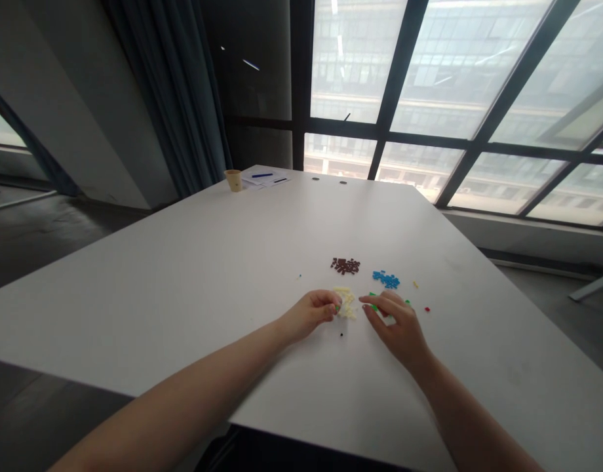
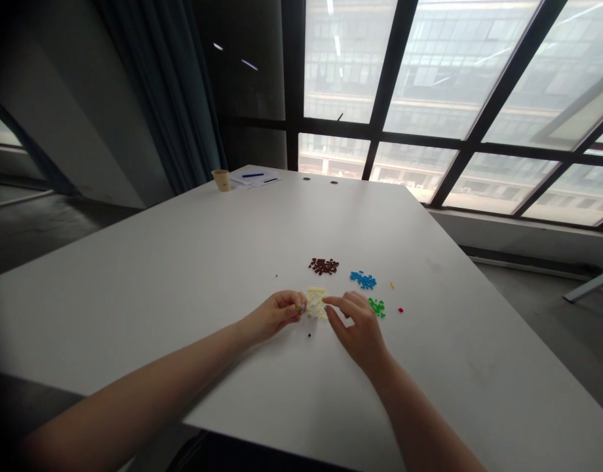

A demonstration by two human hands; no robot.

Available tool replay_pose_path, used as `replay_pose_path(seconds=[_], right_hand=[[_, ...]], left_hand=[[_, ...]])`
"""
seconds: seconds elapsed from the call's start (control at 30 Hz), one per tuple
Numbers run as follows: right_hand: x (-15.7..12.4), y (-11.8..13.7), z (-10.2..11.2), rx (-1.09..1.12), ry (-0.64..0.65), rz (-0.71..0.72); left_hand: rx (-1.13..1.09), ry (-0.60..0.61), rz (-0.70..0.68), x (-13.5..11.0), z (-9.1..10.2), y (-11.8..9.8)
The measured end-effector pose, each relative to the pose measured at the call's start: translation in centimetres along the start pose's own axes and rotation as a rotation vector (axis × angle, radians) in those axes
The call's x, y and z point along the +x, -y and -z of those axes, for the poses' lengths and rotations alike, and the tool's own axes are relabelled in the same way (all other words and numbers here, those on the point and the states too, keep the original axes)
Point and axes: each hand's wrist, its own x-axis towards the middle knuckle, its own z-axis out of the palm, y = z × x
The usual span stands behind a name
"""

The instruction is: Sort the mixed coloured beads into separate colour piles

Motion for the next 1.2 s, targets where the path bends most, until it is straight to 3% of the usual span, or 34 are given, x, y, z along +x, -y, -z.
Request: replay_pose_path(seconds=[0.27, 0.57, 0.67, 0.73, 0.83, 0.93, 1.07, 1.2], right_hand=[[-0.3, 1.6, -0.4, 0.042, -0.028, 0.202], [-0.4, 1.7, -1.2, 0.017, 0.011, 0.215], [-0.2, 0.3, -0.3, -0.079, 0.031, 0.11], [-0.1, -1.4, 0.7, -0.154, 0.043, -0.046], [-0.2, -4.0, 1.9, -0.23, 0.199, -0.293], [-0.5, -5.4, 2.0, -0.279, 0.366, -0.408], [-0.9, -5.5, 1.4, -0.316, 0.376, -0.458], [-0.8, -5.8, 1.7, -0.258, 0.305, -0.49]], left_hand=[[0.163, 0.114, -0.007, 0.4, 0.5, 1.5], [0.214, 0.14, 0.021, 0.1, -0.1, 0.9], [0.234, 0.039, 0.029, 0.4, 0.2, 0.1], [0.266, -0.101, -0.003, 0.9, 1.2, -0.8], [0.301, -0.371, -0.059, 1.7, 3.2, -2.3], [0.227, -0.568, -0.077, 2.1, 4.9, -3.3], [0.205, -0.593, -0.102, 2.2, 5.7, -3.4], [0.374, -0.592, -0.145, 2.4, 6.4, -3.3]])
